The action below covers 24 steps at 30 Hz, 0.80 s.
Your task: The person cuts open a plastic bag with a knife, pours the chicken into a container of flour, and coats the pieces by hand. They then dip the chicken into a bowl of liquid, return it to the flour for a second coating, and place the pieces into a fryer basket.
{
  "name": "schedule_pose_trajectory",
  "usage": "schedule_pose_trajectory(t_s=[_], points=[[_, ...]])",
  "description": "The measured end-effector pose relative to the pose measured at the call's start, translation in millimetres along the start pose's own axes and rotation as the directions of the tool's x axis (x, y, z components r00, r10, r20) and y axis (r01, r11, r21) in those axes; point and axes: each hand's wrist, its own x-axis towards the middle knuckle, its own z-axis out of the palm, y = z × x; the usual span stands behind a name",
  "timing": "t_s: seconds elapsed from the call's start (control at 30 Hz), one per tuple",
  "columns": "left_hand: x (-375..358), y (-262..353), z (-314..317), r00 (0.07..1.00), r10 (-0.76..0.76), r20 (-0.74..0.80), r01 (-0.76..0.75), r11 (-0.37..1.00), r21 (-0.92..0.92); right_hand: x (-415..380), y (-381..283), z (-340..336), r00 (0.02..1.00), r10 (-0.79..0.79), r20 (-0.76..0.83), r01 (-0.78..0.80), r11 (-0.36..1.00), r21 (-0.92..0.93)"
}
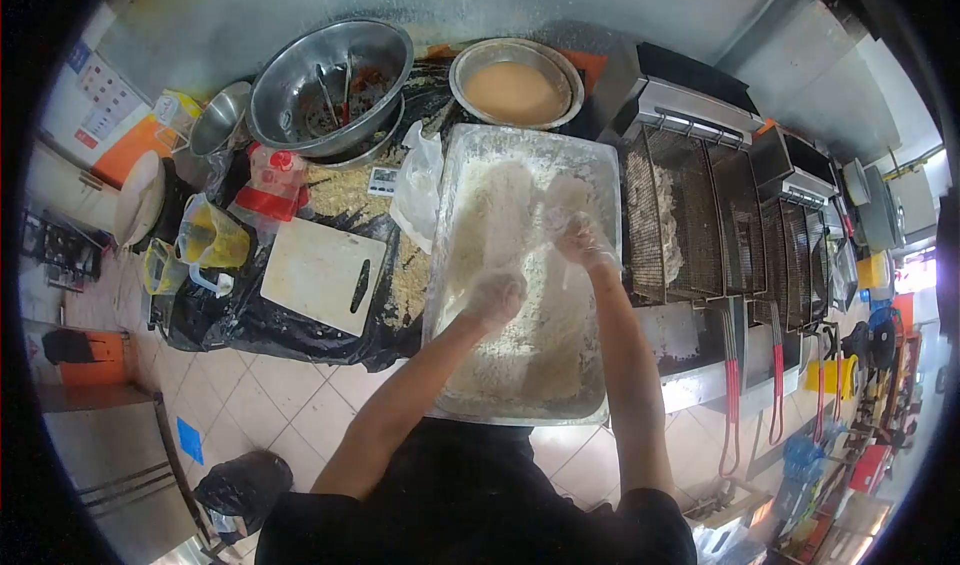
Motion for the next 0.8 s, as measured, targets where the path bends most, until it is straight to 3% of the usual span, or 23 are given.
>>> schedule_pose_trajectory(t_s=[0.03,0.07,0.1,0.13,0.2,0.23,0.3,0.33,0.37,0.4,0.47,0.53,0.6,0.67,0.7,0.73,0.77,0.8], points=[[-1.7,-9.3,14.5,1.0,0.002,0.002,-0.002,1.0,0.003,-3.7,-19.9,-1.7,0.981,0.155,-0.119,-0.186,0.927,-0.327],[-6.3,-24.1,43.6,0.991,-0.135,-0.019,0.125,0.954,-0.271,-4.9,-21.6,-1.6,0.958,0.208,-0.199,-0.279,0.837,-0.471],[-6.1,-26.9,45.3,0.978,-0.207,-0.016,0.183,0.898,-0.4,-6.1,-23.2,-1.4,0.925,0.259,-0.276,-0.376,0.717,-0.587],[-5.6,-23.4,35.2,0.961,-0.277,-0.013,0.23,0.821,-0.523,-0.1,-16.6,-2.0,0.955,0.161,-0.248,-0.279,0.768,-0.576],[-3.5,-16.3,13.3,0.941,-0.325,-0.1,0.289,0.919,-0.267,15.9,26.0,-6.2,0.971,0.068,-0.229,-0.187,0.81,-0.556],[-1.2,-19.0,12.9,0.941,-0.325,-0.097,0.289,0.919,-0.268,33.1,75.6,-13.4,0.939,-0.325,-0.112,0.214,0.808,-0.548],[-0.2,-25.6,13.6,0.873,-0.468,0.138,0.488,0.841,-0.234,30.3,90.6,-13.9,0.746,-0.665,-0.011,0.574,0.652,-0.495],[-0.7,-26.0,5.6,0.875,-0.465,0.136,0.485,0.842,-0.238,17.4,67.4,-11.0,0.819,-0.571,0.048,0.347,0.428,-0.835],[-5.3,-27.7,-2.8,0.84,-0.458,0.291,0.498,0.441,-0.747,8.5,50.2,-6.1,0.856,-0.514,0.047,0.213,0.269,-0.939],[-9.6,-29.8,-9.8,0.836,-0.359,0.415,0.378,-0.172,-0.91,0.2,35.0,-1.7,0.889,-0.455,0.046,0.091,0.078,-0.993],[-5.9,-35.3,-16.1,0.81,-0.381,0.446,0.41,-0.176,-0.895,-5.1,24.2,2.0,0.954,-0.3,-0.018,0.184,0.631,-0.754],[-3.2,-26.1,-39.5,0.804,-0.365,0.47,0.414,-0.225,-0.882,-13.4,8.6,2.2,0.991,-0.129,0.023,0.131,0.96,-0.248],[0.5,-19.7,-49.3,0.846,-0.323,0.424,0.366,-0.228,-0.902,-25.8,-19.6,1.2,0.995,-0.063,0.075,0.06,0.997,0.048],[8.3,-11.1,-60.3,0.886,-0.27,0.378,0.323,-0.227,-0.919,-54.3,-81.7,-3.2,0.99,0.055,0.128,-0.002,0.923,-0.384],[14.3,-3.9,-65.9,0.909,-0.219,0.355,0.32,-0.179,-0.93,-69.1,-96.3,-10.5,0.992,0.055,0.115,-0.007,0.923,-0.385],[21.1,5.7,-71.9,0.928,-0.163,0.334,0.314,-0.135,-0.94,-88.7,-105.2,-21.9,0.998,0.018,0.058,-0.017,1.0,-0.021],[29.2,20.1,-81.3,0.931,-0.146,0.335,0.317,-0.136,-0.939,-106.5,-107.3,-33.6,1.0,0.001,-0.01,0.003,0.94,0.342],[39.6,38.3,-93.1,0.957,-0.051,0.284,0.275,-0.145,-0.951,-122.9,-105.0,-45.2,1.0,0.006,-0.03,0.005,0.942,0.335]])
